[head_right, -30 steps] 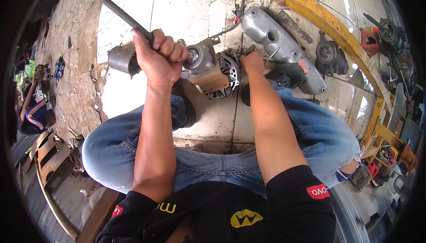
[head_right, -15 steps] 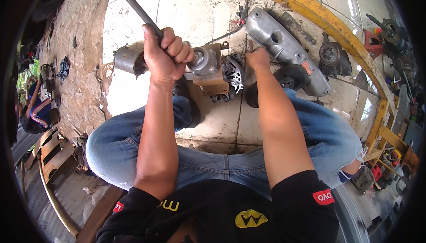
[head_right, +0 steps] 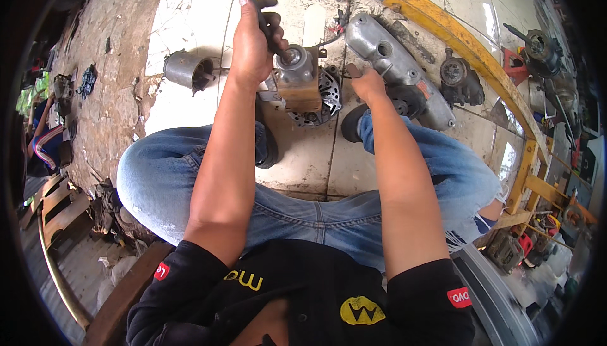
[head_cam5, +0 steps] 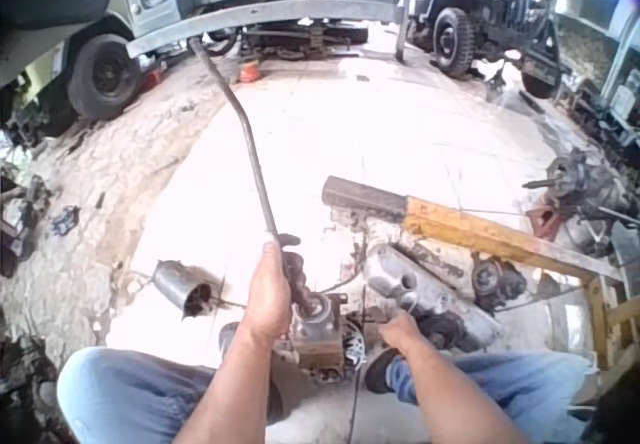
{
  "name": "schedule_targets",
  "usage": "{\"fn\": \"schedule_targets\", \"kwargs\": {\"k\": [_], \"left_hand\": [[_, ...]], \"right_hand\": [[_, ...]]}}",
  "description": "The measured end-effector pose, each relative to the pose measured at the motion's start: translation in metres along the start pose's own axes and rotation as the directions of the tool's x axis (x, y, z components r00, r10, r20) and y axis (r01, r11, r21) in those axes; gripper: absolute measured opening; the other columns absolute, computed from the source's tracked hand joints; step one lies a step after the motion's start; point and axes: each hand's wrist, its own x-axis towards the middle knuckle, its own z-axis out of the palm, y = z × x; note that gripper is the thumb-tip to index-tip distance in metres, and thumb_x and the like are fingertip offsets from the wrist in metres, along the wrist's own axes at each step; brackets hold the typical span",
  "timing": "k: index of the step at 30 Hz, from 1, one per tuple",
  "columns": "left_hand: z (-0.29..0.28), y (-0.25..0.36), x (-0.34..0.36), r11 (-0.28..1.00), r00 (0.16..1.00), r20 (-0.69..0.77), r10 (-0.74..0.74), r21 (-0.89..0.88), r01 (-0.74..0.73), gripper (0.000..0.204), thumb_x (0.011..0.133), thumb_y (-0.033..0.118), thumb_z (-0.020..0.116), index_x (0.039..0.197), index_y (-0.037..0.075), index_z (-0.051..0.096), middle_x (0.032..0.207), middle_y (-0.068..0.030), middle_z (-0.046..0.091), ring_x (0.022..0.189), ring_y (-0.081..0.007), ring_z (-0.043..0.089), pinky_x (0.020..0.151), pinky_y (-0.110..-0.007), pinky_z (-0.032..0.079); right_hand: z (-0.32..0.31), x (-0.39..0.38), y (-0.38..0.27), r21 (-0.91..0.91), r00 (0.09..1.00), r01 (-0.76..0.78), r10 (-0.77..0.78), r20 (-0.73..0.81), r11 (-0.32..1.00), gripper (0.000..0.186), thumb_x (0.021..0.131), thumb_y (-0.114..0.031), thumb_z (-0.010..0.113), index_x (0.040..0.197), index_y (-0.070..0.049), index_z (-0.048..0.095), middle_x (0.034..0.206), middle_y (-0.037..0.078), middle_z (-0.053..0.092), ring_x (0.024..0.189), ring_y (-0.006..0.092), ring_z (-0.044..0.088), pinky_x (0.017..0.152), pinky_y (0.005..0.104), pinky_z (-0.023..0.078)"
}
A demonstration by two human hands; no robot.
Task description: The person sits on the floor and uses a long metal rod and a wrench to work on a mechanical part, likely a starter motor. They repeatedly insert the rod into the part and turn it while holding the part steady with their other hand.
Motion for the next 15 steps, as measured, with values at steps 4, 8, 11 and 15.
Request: {"fn": "schedule_targets", "kwargs": {"k": [4, 8, 11, 15], "left_hand": [[0.001, -0.001, 0.004, 0.995, 0.975, -0.208, 0.078, 0.076, -0.064, 0.049, 0.102, 0.052, 0.029, 0.092, 0.007, 0.046, 0.062, -0.0004, 0.036, 0.048, -0.0101, 0.031, 0.045, -0.026, 0.03], [0.005, 0.003, 0.001, 1.0, 0.971, -0.237, 0.012, 0.026, -0.006, 0.05, 0.101, 0.055, 0.029, 0.081, 0.01, 0.037, 0.053, 0.0013, 0.027, 0.04, -0.009, 0.022, 0.038, -0.027, 0.02], [0.007, 0.002, -0.001, 0.997, 0.984, -0.179, -0.001, 0.078, 0.016, 0.051, 0.1, 0.057, 0.029, 0.08, 0.01, 0.036, 0.054, 0.0013, 0.028, 0.04, -0.0091, 0.024, 0.037, -0.027, 0.019], [-0.004, -0.002, 0.002, 0.989, 1.0, -0.023, 0.012, 0.145, -0.009, 0.053, 0.099, 0.059, 0.03, 0.079, 0.011, 0.037, 0.053, 0.0015, 0.028, 0.039, -0.0084, 0.023, 0.037, -0.026, 0.018]], "right_hand": [[-0.003, -0.012, -0.002, 0.199, 0.989, -0.057, 0.029, 0.142, 0.978, 0.045, 0.081, -0.031, 0.063, 0.108, 0.006, 0.062, 0.102, 0.029, 0.065, 0.088, 0.0376, 0.067, 0.081, 0.0387, 0.051], [0.001, 0.014, 0.029, -0.019, 0.997, 0.031, -0.032, -0.068, 0.999, 0.041, 0.083, -0.024, 0.065, 0.108, 0.008, 0.059, 0.095, 0.025, 0.067, 0.08, 0.0332, 0.069, 0.068, 0.0389, 0.055], [0.004, 0.009, 0.018, 0.46, 0.869, -0.343, 0.462, -0.176, 0.819, 0.032, 0.087, -0.016, 0.063, 0.109, 0.006, 0.056, 0.089, 0.018, 0.065, 0.079, 0.0268, 0.07, 0.057, 0.0424, 0.057], [0.023, 0.035, 0.043, 0.69, 0.848, -0.43, 0.522, 0.088, 0.582, 0.028, 0.093, -0.021, 0.058, 0.11, 0.001, 0.054, 0.082, 0.011, 0.059, 0.063, 0.0233, 0.063, 0.049, 0.0395, 0.053]]}}
